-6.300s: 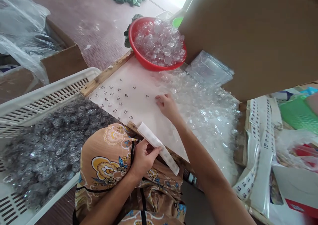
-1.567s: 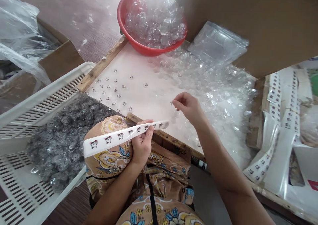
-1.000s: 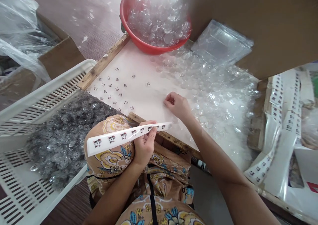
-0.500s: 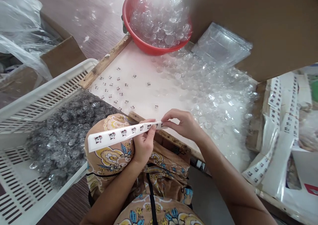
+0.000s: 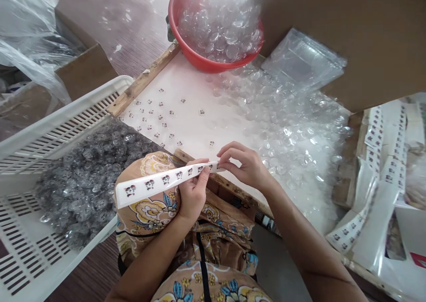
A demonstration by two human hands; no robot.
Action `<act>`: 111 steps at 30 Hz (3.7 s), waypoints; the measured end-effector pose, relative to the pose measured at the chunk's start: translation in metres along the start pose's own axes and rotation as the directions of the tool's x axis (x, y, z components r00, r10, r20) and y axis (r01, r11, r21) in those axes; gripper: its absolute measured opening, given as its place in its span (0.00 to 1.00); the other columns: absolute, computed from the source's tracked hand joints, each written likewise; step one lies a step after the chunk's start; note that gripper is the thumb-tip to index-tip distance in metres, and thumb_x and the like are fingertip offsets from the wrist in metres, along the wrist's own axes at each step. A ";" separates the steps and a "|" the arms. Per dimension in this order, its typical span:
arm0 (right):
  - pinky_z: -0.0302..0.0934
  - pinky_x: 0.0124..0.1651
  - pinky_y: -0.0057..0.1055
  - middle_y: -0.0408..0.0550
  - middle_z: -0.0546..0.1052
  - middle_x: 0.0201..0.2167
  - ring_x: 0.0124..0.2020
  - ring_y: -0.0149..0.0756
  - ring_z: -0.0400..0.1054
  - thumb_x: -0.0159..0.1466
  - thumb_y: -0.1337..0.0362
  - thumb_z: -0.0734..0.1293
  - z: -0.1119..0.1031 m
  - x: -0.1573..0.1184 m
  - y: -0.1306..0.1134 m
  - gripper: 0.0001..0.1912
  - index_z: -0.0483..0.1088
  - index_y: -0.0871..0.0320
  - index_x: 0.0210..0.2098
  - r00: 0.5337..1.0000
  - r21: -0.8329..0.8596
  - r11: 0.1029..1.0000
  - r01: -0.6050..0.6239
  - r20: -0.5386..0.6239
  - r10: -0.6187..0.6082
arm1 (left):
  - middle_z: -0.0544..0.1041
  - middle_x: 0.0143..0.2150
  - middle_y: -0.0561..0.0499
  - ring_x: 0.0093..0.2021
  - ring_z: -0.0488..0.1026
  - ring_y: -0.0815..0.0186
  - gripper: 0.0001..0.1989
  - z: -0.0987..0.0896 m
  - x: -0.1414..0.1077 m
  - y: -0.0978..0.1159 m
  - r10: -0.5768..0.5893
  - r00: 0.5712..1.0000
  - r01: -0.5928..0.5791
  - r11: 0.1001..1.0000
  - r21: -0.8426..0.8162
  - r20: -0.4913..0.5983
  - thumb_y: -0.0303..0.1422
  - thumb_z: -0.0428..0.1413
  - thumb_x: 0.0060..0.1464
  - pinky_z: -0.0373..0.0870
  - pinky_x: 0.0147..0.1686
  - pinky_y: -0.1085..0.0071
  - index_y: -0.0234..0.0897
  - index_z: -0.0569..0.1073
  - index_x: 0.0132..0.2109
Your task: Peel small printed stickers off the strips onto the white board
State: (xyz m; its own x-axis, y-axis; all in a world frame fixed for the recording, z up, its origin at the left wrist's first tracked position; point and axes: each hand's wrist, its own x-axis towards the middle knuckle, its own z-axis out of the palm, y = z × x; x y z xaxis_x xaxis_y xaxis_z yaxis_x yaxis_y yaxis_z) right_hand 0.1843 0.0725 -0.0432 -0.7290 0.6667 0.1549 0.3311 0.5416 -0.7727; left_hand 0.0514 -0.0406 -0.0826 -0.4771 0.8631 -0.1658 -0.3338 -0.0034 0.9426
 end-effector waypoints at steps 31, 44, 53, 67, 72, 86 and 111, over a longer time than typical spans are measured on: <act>0.64 0.42 0.37 0.47 0.79 0.39 0.33 0.37 0.71 0.61 0.70 0.67 0.025 0.085 0.040 0.17 0.73 0.54 0.49 0.926 -0.253 0.899 -0.357 -0.221 0.305 | 0.76 0.44 0.46 0.42 0.76 0.64 0.13 -0.004 -0.004 -0.009 0.024 0.999 -0.024 1.000 0.005 0.027 0.37 0.59 0.60 0.76 0.45 0.67 0.37 0.75 0.50; 0.66 0.37 0.30 0.47 0.78 0.36 0.35 0.33 0.73 0.68 0.67 0.63 0.014 -0.013 -0.026 0.06 0.71 0.55 0.37 0.999 -0.096 0.995 0.019 -0.029 -0.022 | 0.76 0.54 0.41 0.51 0.75 0.57 0.20 -0.008 -0.007 -0.007 -0.074 0.996 0.077 0.995 -0.065 0.042 0.44 0.50 0.65 0.77 0.45 0.66 0.37 0.74 0.55; 0.63 0.33 0.33 0.43 0.72 0.28 0.29 0.33 0.66 0.62 0.61 0.66 -0.018 0.044 0.039 0.05 0.66 0.54 0.31 0.867 0.091 0.929 -0.357 -0.337 0.367 | 0.79 0.46 0.42 0.42 0.78 0.62 0.20 -0.004 -0.005 -0.004 -0.097 0.994 0.100 0.991 -0.086 0.043 0.45 0.51 0.64 0.78 0.37 0.72 0.35 0.76 0.51; 0.61 0.40 0.37 0.47 0.74 0.31 0.31 0.37 0.66 0.56 0.67 0.65 0.006 0.082 0.082 0.01 0.68 0.55 0.30 0.867 -0.257 0.849 -0.462 -0.334 0.371 | 0.79 0.48 0.42 0.42 0.77 0.62 0.21 -0.007 -0.006 -0.008 -0.108 0.993 0.110 0.993 -0.038 0.056 0.45 0.50 0.65 0.77 0.37 0.71 0.34 0.76 0.51; 0.62 0.41 0.39 0.48 0.77 0.36 0.33 0.39 0.70 0.59 0.67 0.66 0.013 0.082 0.066 0.18 0.67 0.56 0.50 0.856 -0.219 0.862 -0.456 -0.371 0.359 | 0.79 0.47 0.41 0.42 0.78 0.61 0.23 -0.006 -0.006 -0.003 -0.114 0.991 0.116 0.993 -0.031 0.065 0.47 0.50 0.64 0.78 0.38 0.70 0.34 0.75 0.54; 0.65 0.37 0.32 0.47 0.76 0.34 0.35 0.34 0.70 0.68 0.67 0.64 0.031 -0.009 -0.035 0.05 0.71 0.55 0.35 0.993 -0.112 0.992 -0.056 -0.110 0.044 | 0.72 0.62 0.41 0.51 0.76 0.58 0.28 -0.005 -0.005 -0.007 -0.147 0.978 0.170 0.972 -0.162 0.145 0.47 0.51 0.64 0.79 0.44 0.65 0.40 0.65 0.66; 0.58 0.32 0.34 0.42 0.70 0.22 0.25 0.33 0.62 0.54 0.68 0.67 -0.033 0.072 0.096 0.05 0.65 0.55 0.24 0.741 -0.133 0.757 -0.640 -0.368 0.562 | 0.77 0.51 0.42 0.41 0.75 0.63 0.24 -0.010 -0.007 -0.007 -0.195 0.978 0.200 0.978 -0.062 0.073 0.48 0.50 0.64 0.76 0.36 0.72 0.37 0.76 0.56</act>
State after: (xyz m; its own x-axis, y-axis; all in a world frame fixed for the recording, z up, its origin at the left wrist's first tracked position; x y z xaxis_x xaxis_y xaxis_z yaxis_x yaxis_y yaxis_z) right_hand 0.1833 0.1889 -0.0860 -0.1338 0.9867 -0.0928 0.7969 0.0515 -0.6019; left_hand 0.0490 -0.0512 -0.0911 -0.3421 0.8816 -0.3251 -0.4720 0.1380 0.8707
